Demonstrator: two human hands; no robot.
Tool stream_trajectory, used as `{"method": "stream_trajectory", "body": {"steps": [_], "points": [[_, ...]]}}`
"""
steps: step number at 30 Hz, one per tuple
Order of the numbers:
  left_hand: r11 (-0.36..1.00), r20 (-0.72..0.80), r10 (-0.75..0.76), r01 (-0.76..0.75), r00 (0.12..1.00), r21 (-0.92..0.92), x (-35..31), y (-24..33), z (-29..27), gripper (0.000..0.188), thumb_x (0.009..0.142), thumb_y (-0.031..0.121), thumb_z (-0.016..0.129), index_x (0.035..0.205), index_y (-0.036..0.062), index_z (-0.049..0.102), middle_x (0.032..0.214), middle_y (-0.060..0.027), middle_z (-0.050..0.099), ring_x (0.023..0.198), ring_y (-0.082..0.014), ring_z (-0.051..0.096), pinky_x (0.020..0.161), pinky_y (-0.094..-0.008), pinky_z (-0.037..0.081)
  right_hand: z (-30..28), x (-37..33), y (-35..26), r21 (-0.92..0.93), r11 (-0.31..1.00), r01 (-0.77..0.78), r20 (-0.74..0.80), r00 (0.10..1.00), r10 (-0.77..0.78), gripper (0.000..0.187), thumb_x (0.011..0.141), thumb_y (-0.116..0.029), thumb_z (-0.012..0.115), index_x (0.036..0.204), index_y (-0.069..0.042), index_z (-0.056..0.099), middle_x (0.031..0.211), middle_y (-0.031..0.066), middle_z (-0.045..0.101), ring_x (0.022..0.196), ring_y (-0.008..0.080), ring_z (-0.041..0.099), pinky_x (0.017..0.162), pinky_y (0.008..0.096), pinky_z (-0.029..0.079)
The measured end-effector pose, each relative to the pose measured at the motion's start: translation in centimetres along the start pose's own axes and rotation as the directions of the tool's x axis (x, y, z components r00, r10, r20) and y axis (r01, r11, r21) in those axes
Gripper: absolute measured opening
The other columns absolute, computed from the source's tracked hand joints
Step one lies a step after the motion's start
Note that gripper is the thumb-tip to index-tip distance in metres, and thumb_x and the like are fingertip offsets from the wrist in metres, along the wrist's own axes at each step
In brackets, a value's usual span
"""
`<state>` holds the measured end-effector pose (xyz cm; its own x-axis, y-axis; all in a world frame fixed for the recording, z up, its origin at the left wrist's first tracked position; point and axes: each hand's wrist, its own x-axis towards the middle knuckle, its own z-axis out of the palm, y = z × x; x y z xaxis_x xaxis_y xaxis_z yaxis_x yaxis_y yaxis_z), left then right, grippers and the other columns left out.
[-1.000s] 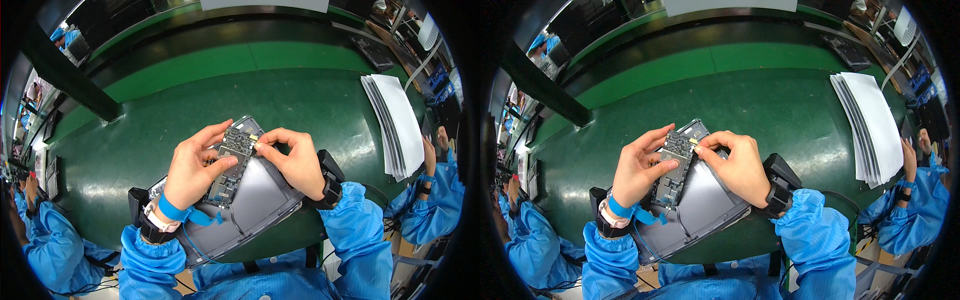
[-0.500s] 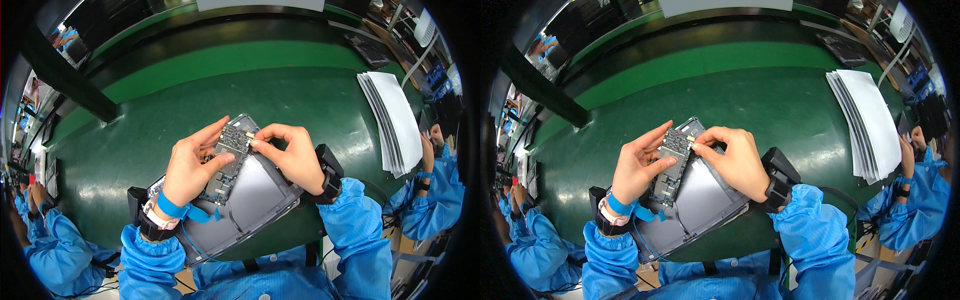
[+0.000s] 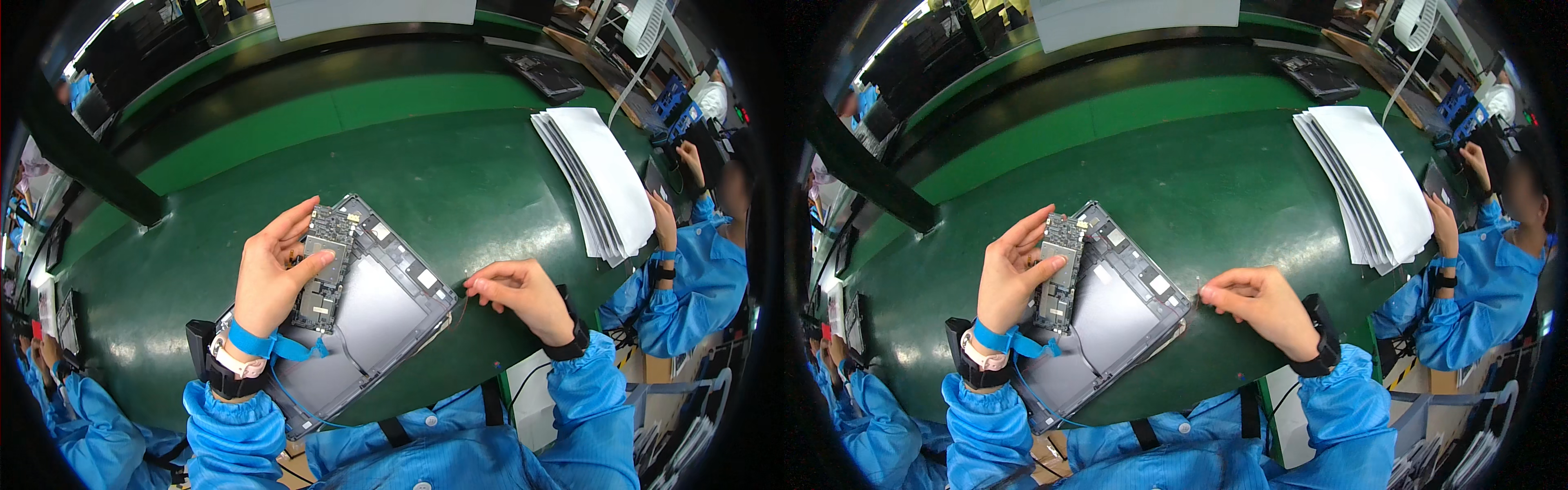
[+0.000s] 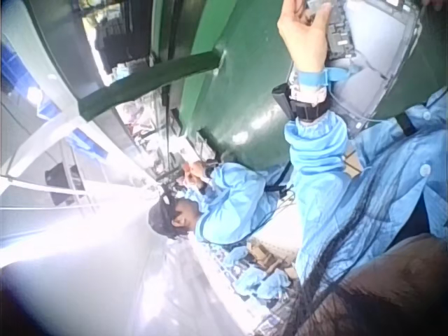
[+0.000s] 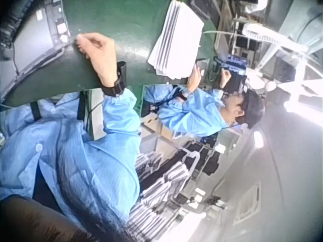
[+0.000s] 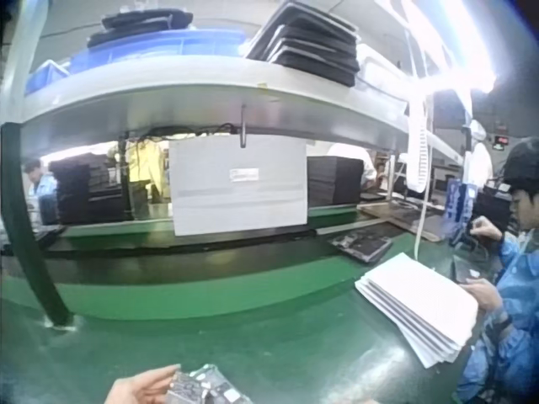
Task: Assembling internal components of laptops on an assembly line by connecting ribbon cables to the motherboard.
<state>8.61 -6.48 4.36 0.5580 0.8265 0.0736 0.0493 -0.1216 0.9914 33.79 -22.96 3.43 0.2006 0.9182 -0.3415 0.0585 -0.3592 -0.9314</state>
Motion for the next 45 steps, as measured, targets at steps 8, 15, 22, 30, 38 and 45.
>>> {"method": "stream_trajectory", "body": {"steps": [8,15,22,30,38,45], "points": [[1.0,0.001,0.004,-0.004,1.0,0.03,0.0,-0.2,-0.3,0.061,0.073,-0.01,0.063,0.13,-0.0041,0.043,0.122,-0.0205,0.053,0.099,-0.0169,0.058,0.084,-0.0258,0.049,2.6,0.6,-2.5,0.124,0.986,0.113,-0.061,0.992,-0.106,0.016,0.083,-0.007,0.064,0.093,0.005,0.065,0.081,0.0059,0.066,0.07,0.0077,0.059,0.063,0.019,0.046],[1.0,-0.026,-0.008,0.007,1.0,-0.009,-0.2,-0.4,-0.2,0.062,0.071,-0.006,0.067,0.129,0.0027,0.047,0.121,-0.0264,0.051,0.085,-0.011,0.058,0.076,-0.024,0.05,4.2,2.4,-5.0,0.127,0.943,0.307,-0.05,0.952,-0.303,0.016,0.085,-0.006,0.061,0.096,0.005,0.063,0.086,0.0069,0.065,0.076,0.0087,0.06,0.066,0.0196,0.047],[0.994,-0.064,-0.045,0.039,0.997,-0.101,-0.4,0.8,0.4,0.046,0.074,-0.012,0.061,0.117,-0.0027,0.048,0.113,-0.0139,0.053,0.088,-0.0122,0.057,0.075,-0.0225,0.049,5.6,4.6,-7.6,0.143,0.864,0.482,-0.009,0.874,-0.486,0.01,0.085,-0.006,0.06,0.089,0.004,0.061,0.081,0.0023,0.062,0.074,0.0063,0.056,0.068,0.0196,0.045],[0.999,-0.005,0.029,-0.029,1.0,0.033,-0.3,-0.3,-0.3,0.011,0.08,0.005,0.062,0.09,0.0012,0.063,0.106,-0.0104,0.058,0.078,-0.0077,0.054,0.07,-0.0221,0.042,7.8,6.7,-6.8,-0.359,0.54,0.761,0.082,0.602,-0.794,0.007,0.076,0.001,0.063,0.083,0.001,0.062,0.072,0.0066,0.06,0.067,0.0171,0.056,0.063,0.0278,0.045],[0.999,0.071,0.003,-0.001,0.997,-0.034,-0.3,-0.2,-0.4,0.015,0.081,0.014,0.065,0.086,0.0006,0.065,0.11,-0.0164,0.056,0.1,-0.0171,0.053,0.082,-0.0284,0.042,9.1,7.4,-5.1,-0.638,-0.165,0.752,0.376,0.118,-0.919,0.02,0.063,-0.005,0.064,0.082,0.001,0.061,0.077,0.0058,0.057,0.075,0.0198,0.055,0.071,0.0345,0.045],[0.997,0.092,0.031,-0.038,0.995,0.073,-0.4,-0.2,-0.4,0.014,0.077,0.012,0.066,0.085,0.0011,0.066,0.115,-0.0203,0.055,0.111,-0.0262,0.052,0.089,-0.0331,0.04,9.4,7.4,-4.3,-0.651,-0.158,0.743,0.372,0.13,-0.919,0.019,0.063,-0.006,0.064,0.081,0.0,0.062,0.078,0.0049,0.057,0.076,0.02,0.055,0.071,0.0347,0.045]]}}
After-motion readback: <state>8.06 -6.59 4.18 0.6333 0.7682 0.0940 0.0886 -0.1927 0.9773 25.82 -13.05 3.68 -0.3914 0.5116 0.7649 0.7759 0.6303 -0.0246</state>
